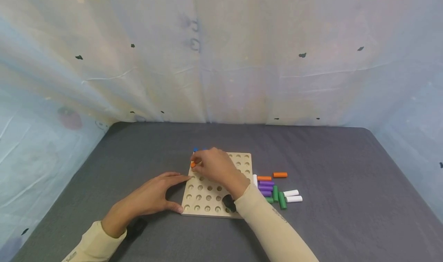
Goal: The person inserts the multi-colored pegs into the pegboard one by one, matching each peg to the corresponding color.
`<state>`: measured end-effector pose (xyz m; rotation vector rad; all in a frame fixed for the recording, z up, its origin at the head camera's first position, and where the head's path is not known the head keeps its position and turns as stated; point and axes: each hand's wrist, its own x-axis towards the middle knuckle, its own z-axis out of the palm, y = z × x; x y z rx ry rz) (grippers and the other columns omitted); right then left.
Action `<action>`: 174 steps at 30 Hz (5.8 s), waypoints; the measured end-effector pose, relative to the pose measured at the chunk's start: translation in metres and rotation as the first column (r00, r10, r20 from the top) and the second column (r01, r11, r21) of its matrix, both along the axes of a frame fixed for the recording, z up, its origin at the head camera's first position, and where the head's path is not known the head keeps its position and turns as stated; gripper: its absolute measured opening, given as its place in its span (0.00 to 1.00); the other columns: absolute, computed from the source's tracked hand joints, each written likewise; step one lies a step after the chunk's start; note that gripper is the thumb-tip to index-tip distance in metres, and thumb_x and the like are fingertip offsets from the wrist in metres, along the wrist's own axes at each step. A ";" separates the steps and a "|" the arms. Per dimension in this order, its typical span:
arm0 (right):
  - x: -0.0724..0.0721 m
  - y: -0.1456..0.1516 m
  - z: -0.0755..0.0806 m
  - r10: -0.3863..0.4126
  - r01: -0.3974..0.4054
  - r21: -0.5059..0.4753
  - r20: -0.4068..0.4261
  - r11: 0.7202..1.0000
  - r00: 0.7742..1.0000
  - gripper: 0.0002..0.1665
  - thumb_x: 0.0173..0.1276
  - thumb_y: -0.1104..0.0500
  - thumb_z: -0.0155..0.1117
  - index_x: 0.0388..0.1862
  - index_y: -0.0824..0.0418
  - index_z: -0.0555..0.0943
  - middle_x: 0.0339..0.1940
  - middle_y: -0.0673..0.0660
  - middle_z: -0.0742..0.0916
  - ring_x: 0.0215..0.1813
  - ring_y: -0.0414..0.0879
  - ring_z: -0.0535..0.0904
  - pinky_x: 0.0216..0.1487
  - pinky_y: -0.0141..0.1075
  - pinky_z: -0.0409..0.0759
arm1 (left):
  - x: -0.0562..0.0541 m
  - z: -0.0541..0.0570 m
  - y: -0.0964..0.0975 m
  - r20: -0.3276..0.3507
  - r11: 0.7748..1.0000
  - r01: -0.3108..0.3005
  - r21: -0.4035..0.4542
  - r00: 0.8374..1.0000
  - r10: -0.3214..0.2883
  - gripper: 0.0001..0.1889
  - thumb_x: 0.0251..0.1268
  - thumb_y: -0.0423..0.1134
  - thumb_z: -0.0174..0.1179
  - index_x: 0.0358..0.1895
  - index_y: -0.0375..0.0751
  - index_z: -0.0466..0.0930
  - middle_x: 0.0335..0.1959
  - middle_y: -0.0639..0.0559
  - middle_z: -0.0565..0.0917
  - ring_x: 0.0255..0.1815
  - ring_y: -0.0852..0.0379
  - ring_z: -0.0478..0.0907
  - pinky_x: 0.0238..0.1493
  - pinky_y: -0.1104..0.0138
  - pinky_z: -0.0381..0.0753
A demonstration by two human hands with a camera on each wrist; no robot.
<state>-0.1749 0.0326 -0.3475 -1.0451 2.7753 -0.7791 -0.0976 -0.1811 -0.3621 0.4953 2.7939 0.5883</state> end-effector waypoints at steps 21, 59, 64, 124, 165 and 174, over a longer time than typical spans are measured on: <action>0.030 0.137 -0.005 -0.217 0.222 -0.111 0.057 0.969 0.975 0.12 0.69 0.51 0.68 0.50 0.48 0.86 0.41 0.41 0.89 0.42 0.36 0.84 0.40 0.33 0.80 | -0.001 0.003 0.003 0.058 0.995 -0.077 -0.070 0.995 0.081 0.47 0.41 0.60 0.78 0.72 0.63 0.70 0.71 0.49 0.72 0.73 0.47 0.68 0.65 0.44 0.72; 0.014 0.212 -0.019 -0.299 0.299 0.033 0.017 0.954 0.954 0.17 0.65 0.59 0.71 0.53 0.53 0.84 0.44 0.49 0.90 0.46 0.47 0.85 0.45 0.45 0.82 | 0.000 0.002 0.001 0.047 0.998 -0.048 -0.036 0.998 0.050 0.46 0.43 0.60 0.77 0.72 0.62 0.70 0.71 0.49 0.72 0.73 0.47 0.67 0.65 0.43 0.72; 0.008 0.211 -0.025 -0.283 0.279 0.074 0.036 0.957 0.959 0.16 0.63 0.58 0.73 0.51 0.53 0.85 0.44 0.50 0.89 0.46 0.47 0.83 0.47 0.49 0.82 | 0.001 0.002 0.000 0.044 0.999 -0.030 -0.024 0.999 0.031 0.46 0.44 0.60 0.76 0.72 0.61 0.69 0.71 0.49 0.72 0.73 0.47 0.66 0.64 0.43 0.72; 0.006 0.209 -0.026 -0.329 0.327 0.041 0.051 0.944 0.943 0.16 0.67 0.57 0.69 0.53 0.55 0.83 0.44 0.52 0.90 0.47 0.49 0.87 0.47 0.52 0.83 | -0.001 0.004 0.009 0.034 0.998 -0.046 -0.037 0.998 0.047 0.45 0.42 0.58 0.79 0.70 0.56 0.73 0.68 0.48 0.75 0.70 0.48 0.69 0.65 0.45 0.72; -0.002 0.057 -0.005 -0.005 0.011 -0.125 0.047 0.992 0.999 0.15 0.68 0.54 0.69 0.52 0.51 0.83 0.43 0.44 0.89 0.46 0.39 0.85 0.46 0.38 0.82 | -0.002 -0.002 0.008 0.060 0.999 -0.045 -0.012 0.997 0.046 0.44 0.45 0.60 0.76 0.71 0.61 0.70 0.68 0.52 0.74 0.72 0.48 0.67 0.61 0.44 0.74; -0.005 0.037 -0.009 -0.005 0.010 -0.103 0.046 0.995 0.999 0.14 0.66 0.55 0.71 0.50 0.51 0.83 0.40 0.44 0.89 0.42 0.37 0.85 0.42 0.34 0.81 | -0.005 -0.001 0.007 0.059 0.999 -0.032 -0.015 0.998 0.033 0.44 0.45 0.60 0.76 0.71 0.61 0.70 0.68 0.52 0.74 0.72 0.48 0.67 0.62 0.43 0.73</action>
